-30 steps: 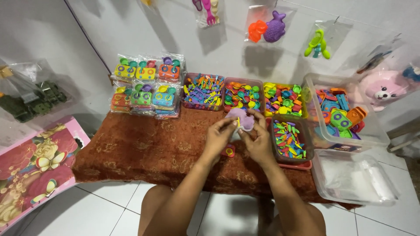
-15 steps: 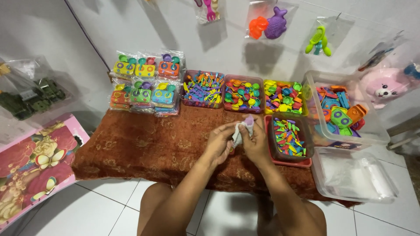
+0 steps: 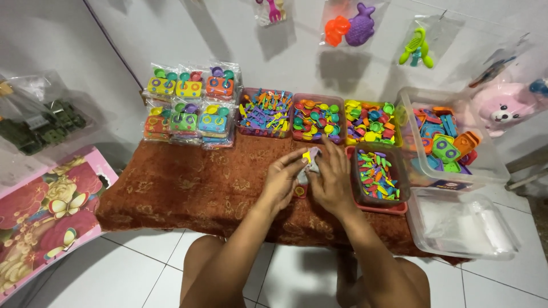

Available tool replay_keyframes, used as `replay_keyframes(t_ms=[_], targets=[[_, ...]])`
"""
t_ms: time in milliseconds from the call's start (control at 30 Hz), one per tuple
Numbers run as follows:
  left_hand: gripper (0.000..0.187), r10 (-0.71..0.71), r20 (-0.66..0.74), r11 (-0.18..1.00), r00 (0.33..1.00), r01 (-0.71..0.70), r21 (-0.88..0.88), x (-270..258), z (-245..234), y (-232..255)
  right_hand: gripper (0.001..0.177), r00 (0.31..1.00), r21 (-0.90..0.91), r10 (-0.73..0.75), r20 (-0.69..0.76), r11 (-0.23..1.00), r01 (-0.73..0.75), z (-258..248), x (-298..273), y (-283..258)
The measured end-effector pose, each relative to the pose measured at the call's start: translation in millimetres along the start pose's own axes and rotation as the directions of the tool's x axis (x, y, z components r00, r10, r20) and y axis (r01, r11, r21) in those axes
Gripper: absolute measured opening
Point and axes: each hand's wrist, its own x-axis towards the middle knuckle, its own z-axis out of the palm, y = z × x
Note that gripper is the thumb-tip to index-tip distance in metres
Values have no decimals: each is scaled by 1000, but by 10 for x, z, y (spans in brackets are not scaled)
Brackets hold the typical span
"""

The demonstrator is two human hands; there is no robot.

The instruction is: Cleaning small plastic toys by wiping them with a cloth

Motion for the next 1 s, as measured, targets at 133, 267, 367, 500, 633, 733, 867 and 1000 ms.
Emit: replay_keyframes(t_ms=[133,267,367,500,633,733,867,1000], targets=[[44,204,70,954,976,-215,210,-27,-14,-64,35,998,75,60,-2,995,-59,71,-28,64],[38,474,360,708,803,-591,387,124,-115,-126,37,942,526,299,153,783,-334,187,-212,296],[38,514,492,556,702,-710,432,-15,5,4,40,662,844,633,401,26,-535,145,-207,239],[35,518,450,517,727,-686,512,-43,2,-27,50,748,798,587,311,267,-541,158,-276,242],[24,376,168,721,911,-401,566,-6,-85,-77,48,973,361,175,149,907,-218,114,-215,224],[35,204,-4,779,979,-160,607,460,-399,-387,40,987,-160,-118,109,978,135,-64,-27,-4],[46,75,-99,822,992,-5,569,339,-310,-140,37,969,-319,-237,66,915,245,83,-123,118],[42,32,-63,787,998,13,617,396,-377,-136,37,1000,204,9,2,979,-9,310,-287,223]])
